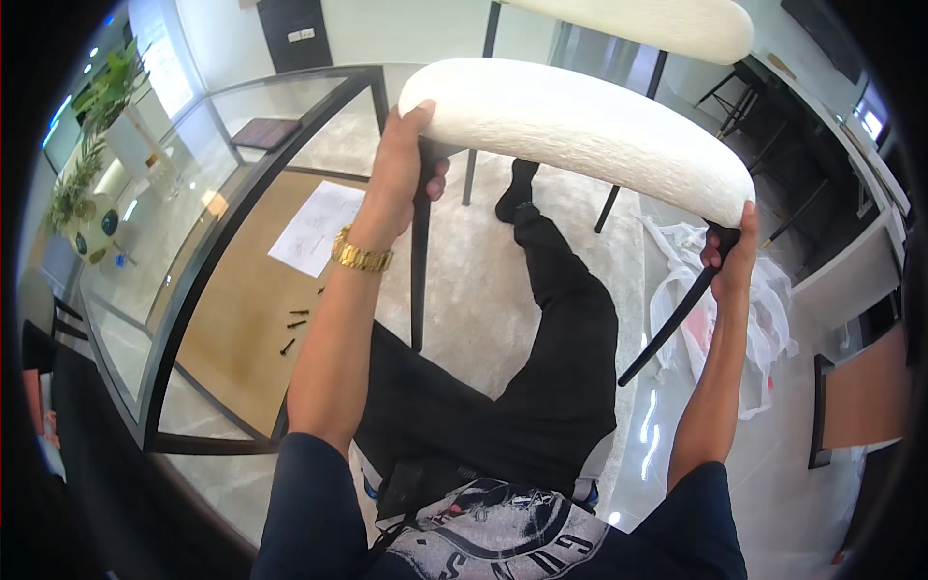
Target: The person assembles a chair by connecting the metal frame components with screws and then removing the plastic cover from the cushioned seat and placing it on the frame.
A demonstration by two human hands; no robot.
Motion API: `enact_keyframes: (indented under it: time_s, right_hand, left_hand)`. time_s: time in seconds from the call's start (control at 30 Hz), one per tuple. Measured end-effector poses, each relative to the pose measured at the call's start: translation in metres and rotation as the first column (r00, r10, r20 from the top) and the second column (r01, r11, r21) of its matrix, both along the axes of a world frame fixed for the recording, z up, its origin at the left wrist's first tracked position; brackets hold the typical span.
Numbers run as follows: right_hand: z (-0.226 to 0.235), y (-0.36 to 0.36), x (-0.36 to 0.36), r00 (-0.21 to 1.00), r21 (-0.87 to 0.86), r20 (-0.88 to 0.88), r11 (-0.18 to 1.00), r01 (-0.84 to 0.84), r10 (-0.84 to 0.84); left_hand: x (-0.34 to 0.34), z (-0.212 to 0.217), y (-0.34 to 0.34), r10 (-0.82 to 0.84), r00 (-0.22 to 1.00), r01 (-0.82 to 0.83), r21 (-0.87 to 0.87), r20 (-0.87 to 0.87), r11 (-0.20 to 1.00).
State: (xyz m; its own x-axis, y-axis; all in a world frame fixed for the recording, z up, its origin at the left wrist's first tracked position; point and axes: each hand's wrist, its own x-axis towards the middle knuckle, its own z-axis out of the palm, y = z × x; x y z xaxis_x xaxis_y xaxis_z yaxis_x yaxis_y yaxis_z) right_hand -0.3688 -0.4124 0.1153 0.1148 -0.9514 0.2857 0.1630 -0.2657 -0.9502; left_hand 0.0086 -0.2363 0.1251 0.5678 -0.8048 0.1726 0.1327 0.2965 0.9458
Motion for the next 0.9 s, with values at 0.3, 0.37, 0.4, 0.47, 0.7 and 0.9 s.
enact_keyframes:
  time_s: [0.3,0.37,0.4,0.47,0.7,0.9]
  right_hand:
    - [0.011,0.030,-0.026,1.000,0.147,-0.029,0.989,0.000,0.004]
    - [0.005,0.042,-0.029,0.999,0.132,-0.045,0.991,0.007,-0.001]
    - [0.006,0.052,-0.025,0.997,0.100,-0.074,0.995,0.026,-0.019]
    - [0.005,0.061,-0.026,0.993,0.061,-0.106,0.997,0.049,-0.042]
    - [0.005,0.054,-0.025,0.998,0.074,-0.070,0.997,-0.004,0.009]
    - [0.022,0.042,-0.011,0.993,0.135,-0.109,0.989,0.058,-0.043]
  left_hand:
    - [-0.008,0.012,0.028,-0.015,0.994,0.000,0.137,0.112,0.991]
    - [-0.019,0.009,0.035,0.038,0.989,-0.048,0.070,0.141,0.996]
    - [-0.015,0.005,0.039,0.003,0.988,-0.017,0.090,0.154,0.996]
    - [-0.013,0.001,0.042,0.014,0.982,-0.030,0.078,0.190,0.996]
    - [-0.018,0.001,0.022,0.024,0.991,-0.028,0.029,0.134,0.999]
    - [0.012,0.010,0.002,-0.005,0.994,-0.002,0.061,0.110,0.998]
